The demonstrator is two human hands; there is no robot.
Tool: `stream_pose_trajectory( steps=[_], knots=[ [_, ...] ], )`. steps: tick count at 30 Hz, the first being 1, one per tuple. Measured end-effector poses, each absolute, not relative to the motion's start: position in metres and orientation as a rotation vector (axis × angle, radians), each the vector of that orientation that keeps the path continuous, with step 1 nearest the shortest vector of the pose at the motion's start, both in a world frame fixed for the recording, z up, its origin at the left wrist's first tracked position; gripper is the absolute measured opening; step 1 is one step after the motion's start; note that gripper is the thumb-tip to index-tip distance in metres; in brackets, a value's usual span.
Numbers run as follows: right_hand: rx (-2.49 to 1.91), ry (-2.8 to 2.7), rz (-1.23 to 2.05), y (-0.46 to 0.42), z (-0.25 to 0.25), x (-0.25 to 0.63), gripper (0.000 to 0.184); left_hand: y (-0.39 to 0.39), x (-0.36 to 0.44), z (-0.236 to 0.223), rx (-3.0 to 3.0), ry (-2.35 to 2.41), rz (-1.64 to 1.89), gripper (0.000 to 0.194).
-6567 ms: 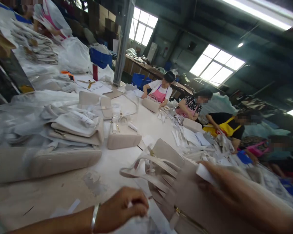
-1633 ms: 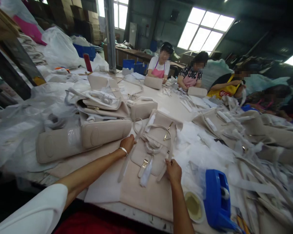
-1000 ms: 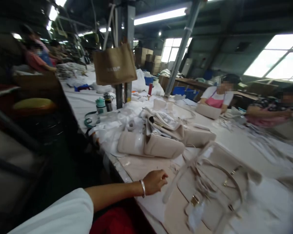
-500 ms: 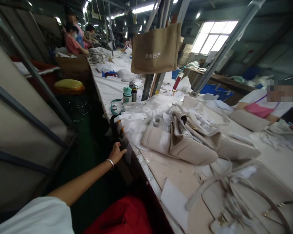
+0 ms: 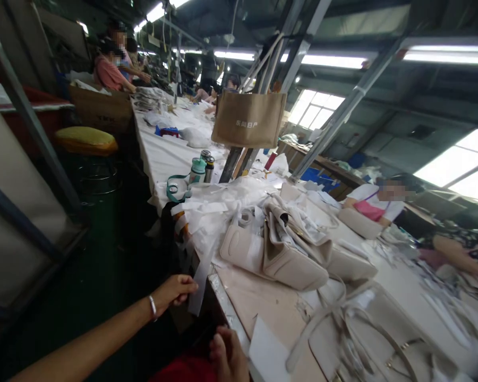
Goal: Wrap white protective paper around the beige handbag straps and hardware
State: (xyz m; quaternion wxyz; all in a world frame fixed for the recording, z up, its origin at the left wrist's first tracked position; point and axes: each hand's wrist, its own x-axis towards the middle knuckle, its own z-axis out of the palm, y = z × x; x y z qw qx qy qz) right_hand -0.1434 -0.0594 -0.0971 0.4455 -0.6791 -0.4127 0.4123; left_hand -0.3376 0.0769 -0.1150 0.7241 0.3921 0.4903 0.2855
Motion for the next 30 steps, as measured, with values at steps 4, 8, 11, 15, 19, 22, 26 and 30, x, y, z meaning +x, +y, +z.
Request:
stream_pose_trajectory(
  steps=[4, 8, 11, 15, 19, 22, 26, 30],
  knots=[
    [-1.44, -0.916, 1.381, -0.041, -0.113, -0.189, 0.062, 0.05, -0.328, -0.094, 0.758, 0.932, 0.638, 0.048],
    [-1.406, -0.872, 1.433, -0.025, -0.115, -0.207, 0.052, 0.047, -0.325, -0.087, 0.813, 0.941, 0.623, 0.045],
    [-1.457, -0.915, 1.291, -0.021, -0.104, -0.209, 0.048, 0.05, -0.328, -0.085, 0.846, 0.922, 0.607, 0.044],
    [-1.635, -1.389, 0.854, -0.027, -0.091, -0.209, 0.036, 0.052, -0.334, -0.086, 0.858, 0.887, 0.598, 0.043],
    [-1.713, -1.889, 0.383, -0.027, -0.101, -0.207, 0.022, 0.07, -0.331, -0.079, 0.874, 0.907, 0.616, 0.051],
    [-1.734, -2.089, 0.142, -0.023, -0.111, -0.204, 0.025, 0.098, -0.317, -0.071, 0.903, 0.94, 0.653, 0.058],
    [-1.686, -2.118, -0.017, -0.024, -0.115, -0.203, 0.031, 0.131, -0.295, -0.07, 0.926, 0.962, 0.664, 0.059],
    [-1.638, -2.118, -0.017, -0.025, -0.112, -0.207, 0.033, 0.145, -0.282, -0.083, 0.974, 1.024, 0.665, 0.051]
  ],
)
